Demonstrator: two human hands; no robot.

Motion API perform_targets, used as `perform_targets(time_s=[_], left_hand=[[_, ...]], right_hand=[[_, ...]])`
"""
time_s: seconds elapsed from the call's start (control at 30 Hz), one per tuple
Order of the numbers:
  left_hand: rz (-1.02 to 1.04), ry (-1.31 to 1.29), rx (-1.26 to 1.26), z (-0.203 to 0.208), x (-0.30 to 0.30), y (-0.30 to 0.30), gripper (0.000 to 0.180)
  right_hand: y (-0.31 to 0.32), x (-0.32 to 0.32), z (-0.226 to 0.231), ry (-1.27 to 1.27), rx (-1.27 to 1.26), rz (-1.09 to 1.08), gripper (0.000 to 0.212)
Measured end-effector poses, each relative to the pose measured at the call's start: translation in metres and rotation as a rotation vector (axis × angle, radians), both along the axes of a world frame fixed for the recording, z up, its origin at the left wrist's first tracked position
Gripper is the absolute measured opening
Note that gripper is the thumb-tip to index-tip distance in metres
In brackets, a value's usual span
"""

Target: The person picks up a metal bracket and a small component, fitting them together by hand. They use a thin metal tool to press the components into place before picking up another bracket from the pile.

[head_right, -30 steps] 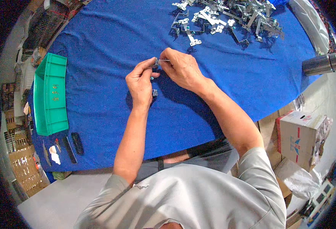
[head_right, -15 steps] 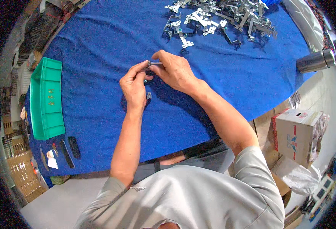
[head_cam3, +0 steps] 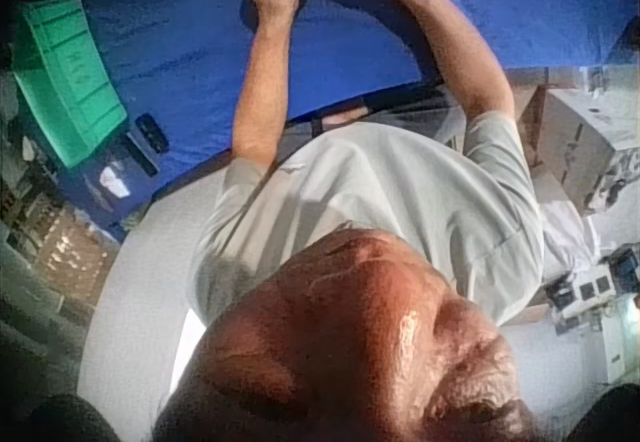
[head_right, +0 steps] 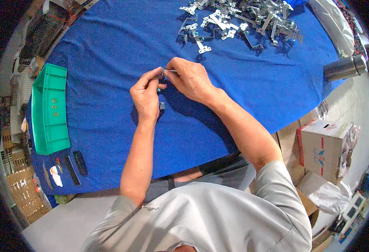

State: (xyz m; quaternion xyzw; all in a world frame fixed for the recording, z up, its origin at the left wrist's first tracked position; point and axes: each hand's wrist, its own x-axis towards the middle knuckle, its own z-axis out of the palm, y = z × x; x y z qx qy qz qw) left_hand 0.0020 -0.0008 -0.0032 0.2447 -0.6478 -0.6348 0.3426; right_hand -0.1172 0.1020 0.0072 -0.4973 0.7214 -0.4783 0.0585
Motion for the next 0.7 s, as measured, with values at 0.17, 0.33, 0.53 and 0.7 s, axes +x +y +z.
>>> perform_targets(time_s=[0.17, 0.33, 0.53, 0.7], left_hand=[[-0.019, 0.014, -0.005, 0.0004, -0.0003, -0.0003, 0.027], [-0.011, -0.002, 0.004, 0.0001, -0.0007, -0.0009, 0.027], [0.001, 0.017, -0.002, 0.0002, -0.0029, 0.0005, 0.026], [0.004, 0.026, -0.008, 0.001, -0.0006, 0.0, 0.027]], right_hand=[[0.0, -0.0031, -0.0029, 0.062, 0.057, -0.003, 0.019], [0.0002, -0.0018, -0.0013, -0.024, -0.009, -0.02, 0.02], [0.0006, -0.0042, -0.0064, 0.044, 0.004, -0.028, 0.019], [0.0004, -0.0019, -0.0004, -0.009, 0.024, -0.014, 0.019]])
